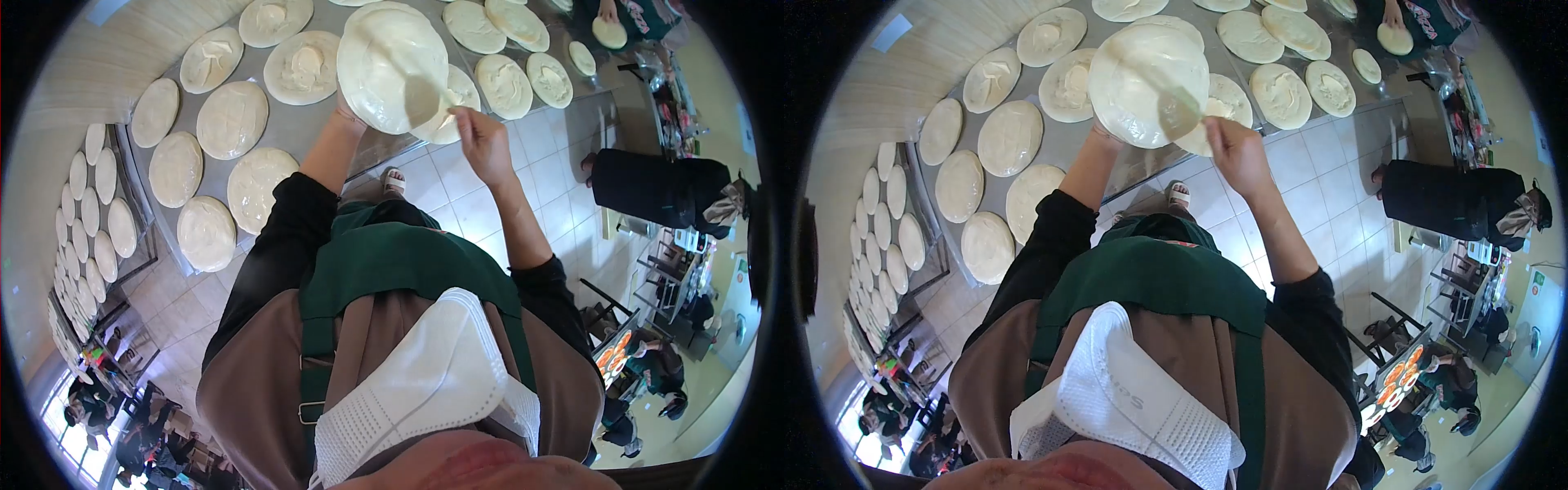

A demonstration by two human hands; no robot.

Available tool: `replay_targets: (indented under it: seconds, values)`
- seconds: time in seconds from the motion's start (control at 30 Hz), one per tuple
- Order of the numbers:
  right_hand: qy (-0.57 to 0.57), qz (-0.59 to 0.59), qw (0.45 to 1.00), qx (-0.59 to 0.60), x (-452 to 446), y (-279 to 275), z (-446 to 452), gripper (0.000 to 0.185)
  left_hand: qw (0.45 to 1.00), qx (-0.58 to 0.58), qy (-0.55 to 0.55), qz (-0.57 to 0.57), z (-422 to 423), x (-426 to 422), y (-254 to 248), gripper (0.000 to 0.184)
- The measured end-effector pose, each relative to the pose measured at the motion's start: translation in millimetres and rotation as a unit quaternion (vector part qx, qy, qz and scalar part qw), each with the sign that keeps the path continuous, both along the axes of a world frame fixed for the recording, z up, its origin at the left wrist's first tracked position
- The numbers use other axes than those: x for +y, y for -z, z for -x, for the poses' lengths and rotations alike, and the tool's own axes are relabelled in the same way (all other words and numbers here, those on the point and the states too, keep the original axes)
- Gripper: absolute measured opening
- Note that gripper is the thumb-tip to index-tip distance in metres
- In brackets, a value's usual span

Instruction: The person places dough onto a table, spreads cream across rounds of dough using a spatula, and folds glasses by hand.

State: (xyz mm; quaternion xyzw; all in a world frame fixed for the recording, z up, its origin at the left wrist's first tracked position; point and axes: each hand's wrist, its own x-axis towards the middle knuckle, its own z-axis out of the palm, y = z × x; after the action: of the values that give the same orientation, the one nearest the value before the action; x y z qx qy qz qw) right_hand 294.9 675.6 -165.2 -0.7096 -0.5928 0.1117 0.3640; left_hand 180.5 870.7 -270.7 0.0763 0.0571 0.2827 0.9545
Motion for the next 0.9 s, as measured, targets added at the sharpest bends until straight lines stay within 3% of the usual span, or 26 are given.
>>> replay_targets:
  seconds: [0.07,0.1,0.17,0.2,0.27,0.33,0.4,0.5,0.57,0.6,0.7,0.77,0.9]
  values:
    - [0.18,0.077,0.978,0.069,3,1,2,0.025,1.0,-0.001,-0.008,-0.004,2,2,0,0.056]
    - [0.192,0.044,0.978,0.074,5,18,-1,0.026,1.0,-0.001,-0.01,-0.008,3,1,1,0.058]
    - [0.171,-0.006,0.98,0.096,7,36,13,0.025,1.0,-0.001,-0.012,-0.014,2,3,8,0.06]
    - [0.152,-0.055,0.98,0.119,11,42,21,0.024,0.998,-0.06,0.011,0.011,2,4,15,0.062]
    - [0.136,-0.012,0.985,0.109,12,33,39,0.023,0.992,-0.117,0.033,0.038,4,1,12,0.064]
    - [0.063,0.021,0.995,0.079,13,26,52,0.021,0.995,0.086,-0.047,-0.018,8,-7,-10,0.067]
    - [0.027,-0.012,0.997,0.075,12,15,58,0.02,0.994,0.095,-0.051,-0.027,14,-6,-16,0.069]
    - [0.002,0.001,0.996,0.086,13,13,55,0.021,0.996,0.072,-0.045,-0.011,24,-1,2,0.066]
    - [0.092,-0.035,0.993,0.066,19,13,40,0.025,0.997,0.066,-0.038,-0.005,28,-2,5,0.061]
    - [0.128,0.004,0.988,0.081,20,7,30,0.029,0.997,0.065,-0.037,-0.005,29,-3,8,0.061]
    - [0.164,0.025,0.984,0.069,26,-2,17,0.03,1.0,0.008,0.015,0.002,30,4,17,0.058]
    - [0.121,0.035,0.991,0.054,26,-3,18,0.027,0.994,-0.087,0.059,-0.005,33,8,22,0.059]
    - [0.029,0.043,0.999,0.004,19,-29,32,0.023,0.99,-0.117,0.071,-0.021,36,13,34,0.057]
